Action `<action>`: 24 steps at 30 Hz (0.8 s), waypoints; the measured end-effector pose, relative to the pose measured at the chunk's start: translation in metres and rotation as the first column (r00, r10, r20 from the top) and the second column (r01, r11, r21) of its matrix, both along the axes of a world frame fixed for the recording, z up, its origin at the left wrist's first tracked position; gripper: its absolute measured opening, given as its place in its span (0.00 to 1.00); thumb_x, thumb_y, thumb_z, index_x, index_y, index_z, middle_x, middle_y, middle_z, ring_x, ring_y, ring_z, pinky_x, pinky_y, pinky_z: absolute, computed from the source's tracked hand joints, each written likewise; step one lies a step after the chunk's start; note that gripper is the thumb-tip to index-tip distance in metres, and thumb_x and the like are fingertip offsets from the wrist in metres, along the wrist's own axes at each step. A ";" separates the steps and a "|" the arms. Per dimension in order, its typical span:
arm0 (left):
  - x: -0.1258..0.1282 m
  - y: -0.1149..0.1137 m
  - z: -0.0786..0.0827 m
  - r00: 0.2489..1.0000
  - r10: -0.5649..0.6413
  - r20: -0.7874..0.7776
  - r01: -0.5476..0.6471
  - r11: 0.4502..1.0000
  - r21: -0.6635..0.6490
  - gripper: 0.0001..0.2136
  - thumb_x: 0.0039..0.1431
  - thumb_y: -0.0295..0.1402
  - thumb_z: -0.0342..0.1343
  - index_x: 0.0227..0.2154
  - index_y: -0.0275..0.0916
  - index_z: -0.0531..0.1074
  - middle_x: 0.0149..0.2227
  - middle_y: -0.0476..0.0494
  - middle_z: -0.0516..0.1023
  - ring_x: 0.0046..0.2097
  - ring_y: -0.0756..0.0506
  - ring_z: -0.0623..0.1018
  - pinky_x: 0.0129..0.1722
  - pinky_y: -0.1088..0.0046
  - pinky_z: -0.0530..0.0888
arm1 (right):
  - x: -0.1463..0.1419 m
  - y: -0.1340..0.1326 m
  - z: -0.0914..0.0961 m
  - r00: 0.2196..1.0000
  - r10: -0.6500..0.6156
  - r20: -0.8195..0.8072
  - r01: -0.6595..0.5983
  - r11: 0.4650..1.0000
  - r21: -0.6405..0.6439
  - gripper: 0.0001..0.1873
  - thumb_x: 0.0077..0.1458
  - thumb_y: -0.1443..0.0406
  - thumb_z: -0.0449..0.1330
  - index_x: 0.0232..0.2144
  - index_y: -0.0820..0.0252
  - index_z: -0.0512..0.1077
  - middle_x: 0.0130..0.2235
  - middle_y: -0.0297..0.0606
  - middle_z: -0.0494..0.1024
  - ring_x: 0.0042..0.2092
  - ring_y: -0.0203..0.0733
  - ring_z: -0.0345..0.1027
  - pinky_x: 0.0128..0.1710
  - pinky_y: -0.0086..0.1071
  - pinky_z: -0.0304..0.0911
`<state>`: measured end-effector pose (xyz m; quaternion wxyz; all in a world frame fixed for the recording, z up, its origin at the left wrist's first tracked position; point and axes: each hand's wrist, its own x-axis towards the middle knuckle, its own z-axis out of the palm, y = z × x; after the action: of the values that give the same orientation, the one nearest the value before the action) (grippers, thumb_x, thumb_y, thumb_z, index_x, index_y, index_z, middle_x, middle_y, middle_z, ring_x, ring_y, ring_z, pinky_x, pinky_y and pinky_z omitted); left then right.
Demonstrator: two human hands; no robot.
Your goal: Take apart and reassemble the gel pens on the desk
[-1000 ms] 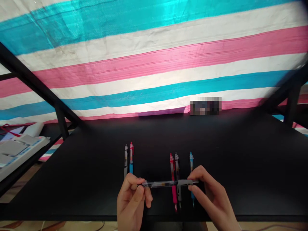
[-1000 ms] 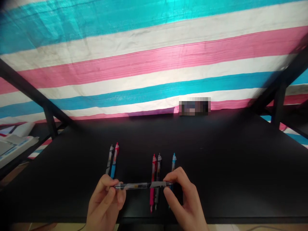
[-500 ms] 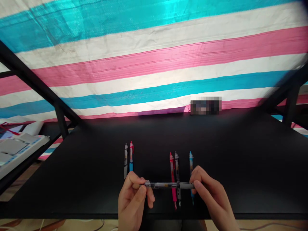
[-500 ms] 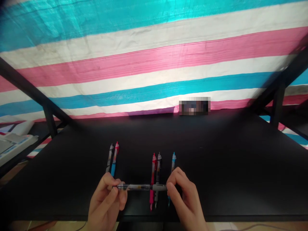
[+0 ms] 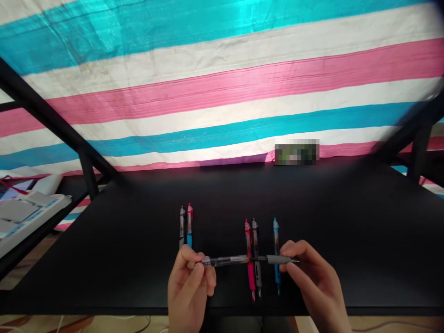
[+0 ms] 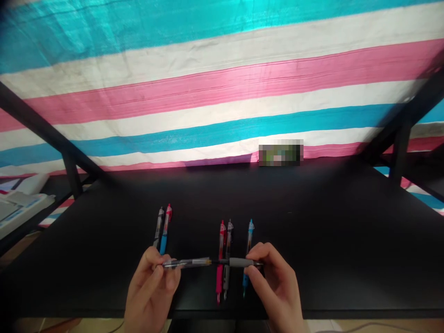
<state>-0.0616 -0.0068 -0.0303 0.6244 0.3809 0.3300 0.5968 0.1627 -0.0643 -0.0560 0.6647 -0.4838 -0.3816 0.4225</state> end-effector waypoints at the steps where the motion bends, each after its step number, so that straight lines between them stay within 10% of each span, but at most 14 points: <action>1: 0.000 0.000 0.002 1.000 0.001 0.011 -0.001 1.000 -0.009 0.07 0.62 0.38 0.69 0.32 0.42 0.79 0.19 0.52 0.71 0.23 0.52 0.72 0.25 0.81 0.72 | 0.002 0.001 -0.001 0.999 0.004 -0.039 -0.002 0.999 0.053 0.07 0.63 0.58 0.68 0.36 0.54 0.77 0.30 0.34 0.71 0.34 0.41 0.62 0.32 0.32 0.58; 24: -0.004 0.000 0.004 0.997 0.016 0.079 -0.012 0.999 -0.047 0.08 0.61 0.35 0.69 0.30 0.41 0.76 0.19 0.55 0.66 0.23 0.53 0.66 0.30 0.78 0.71 | 0.003 0.008 0.006 0.986 -0.104 -0.131 0.126 0.978 0.167 0.13 0.62 0.55 0.66 0.29 0.54 0.73 0.25 0.33 0.63 0.31 0.42 0.56 0.29 0.34 0.55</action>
<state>-0.0654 -0.0070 -0.0259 0.6415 0.3401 0.3215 0.6079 0.1662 -0.0564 -0.0503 0.7498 -0.4185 -0.3474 0.3768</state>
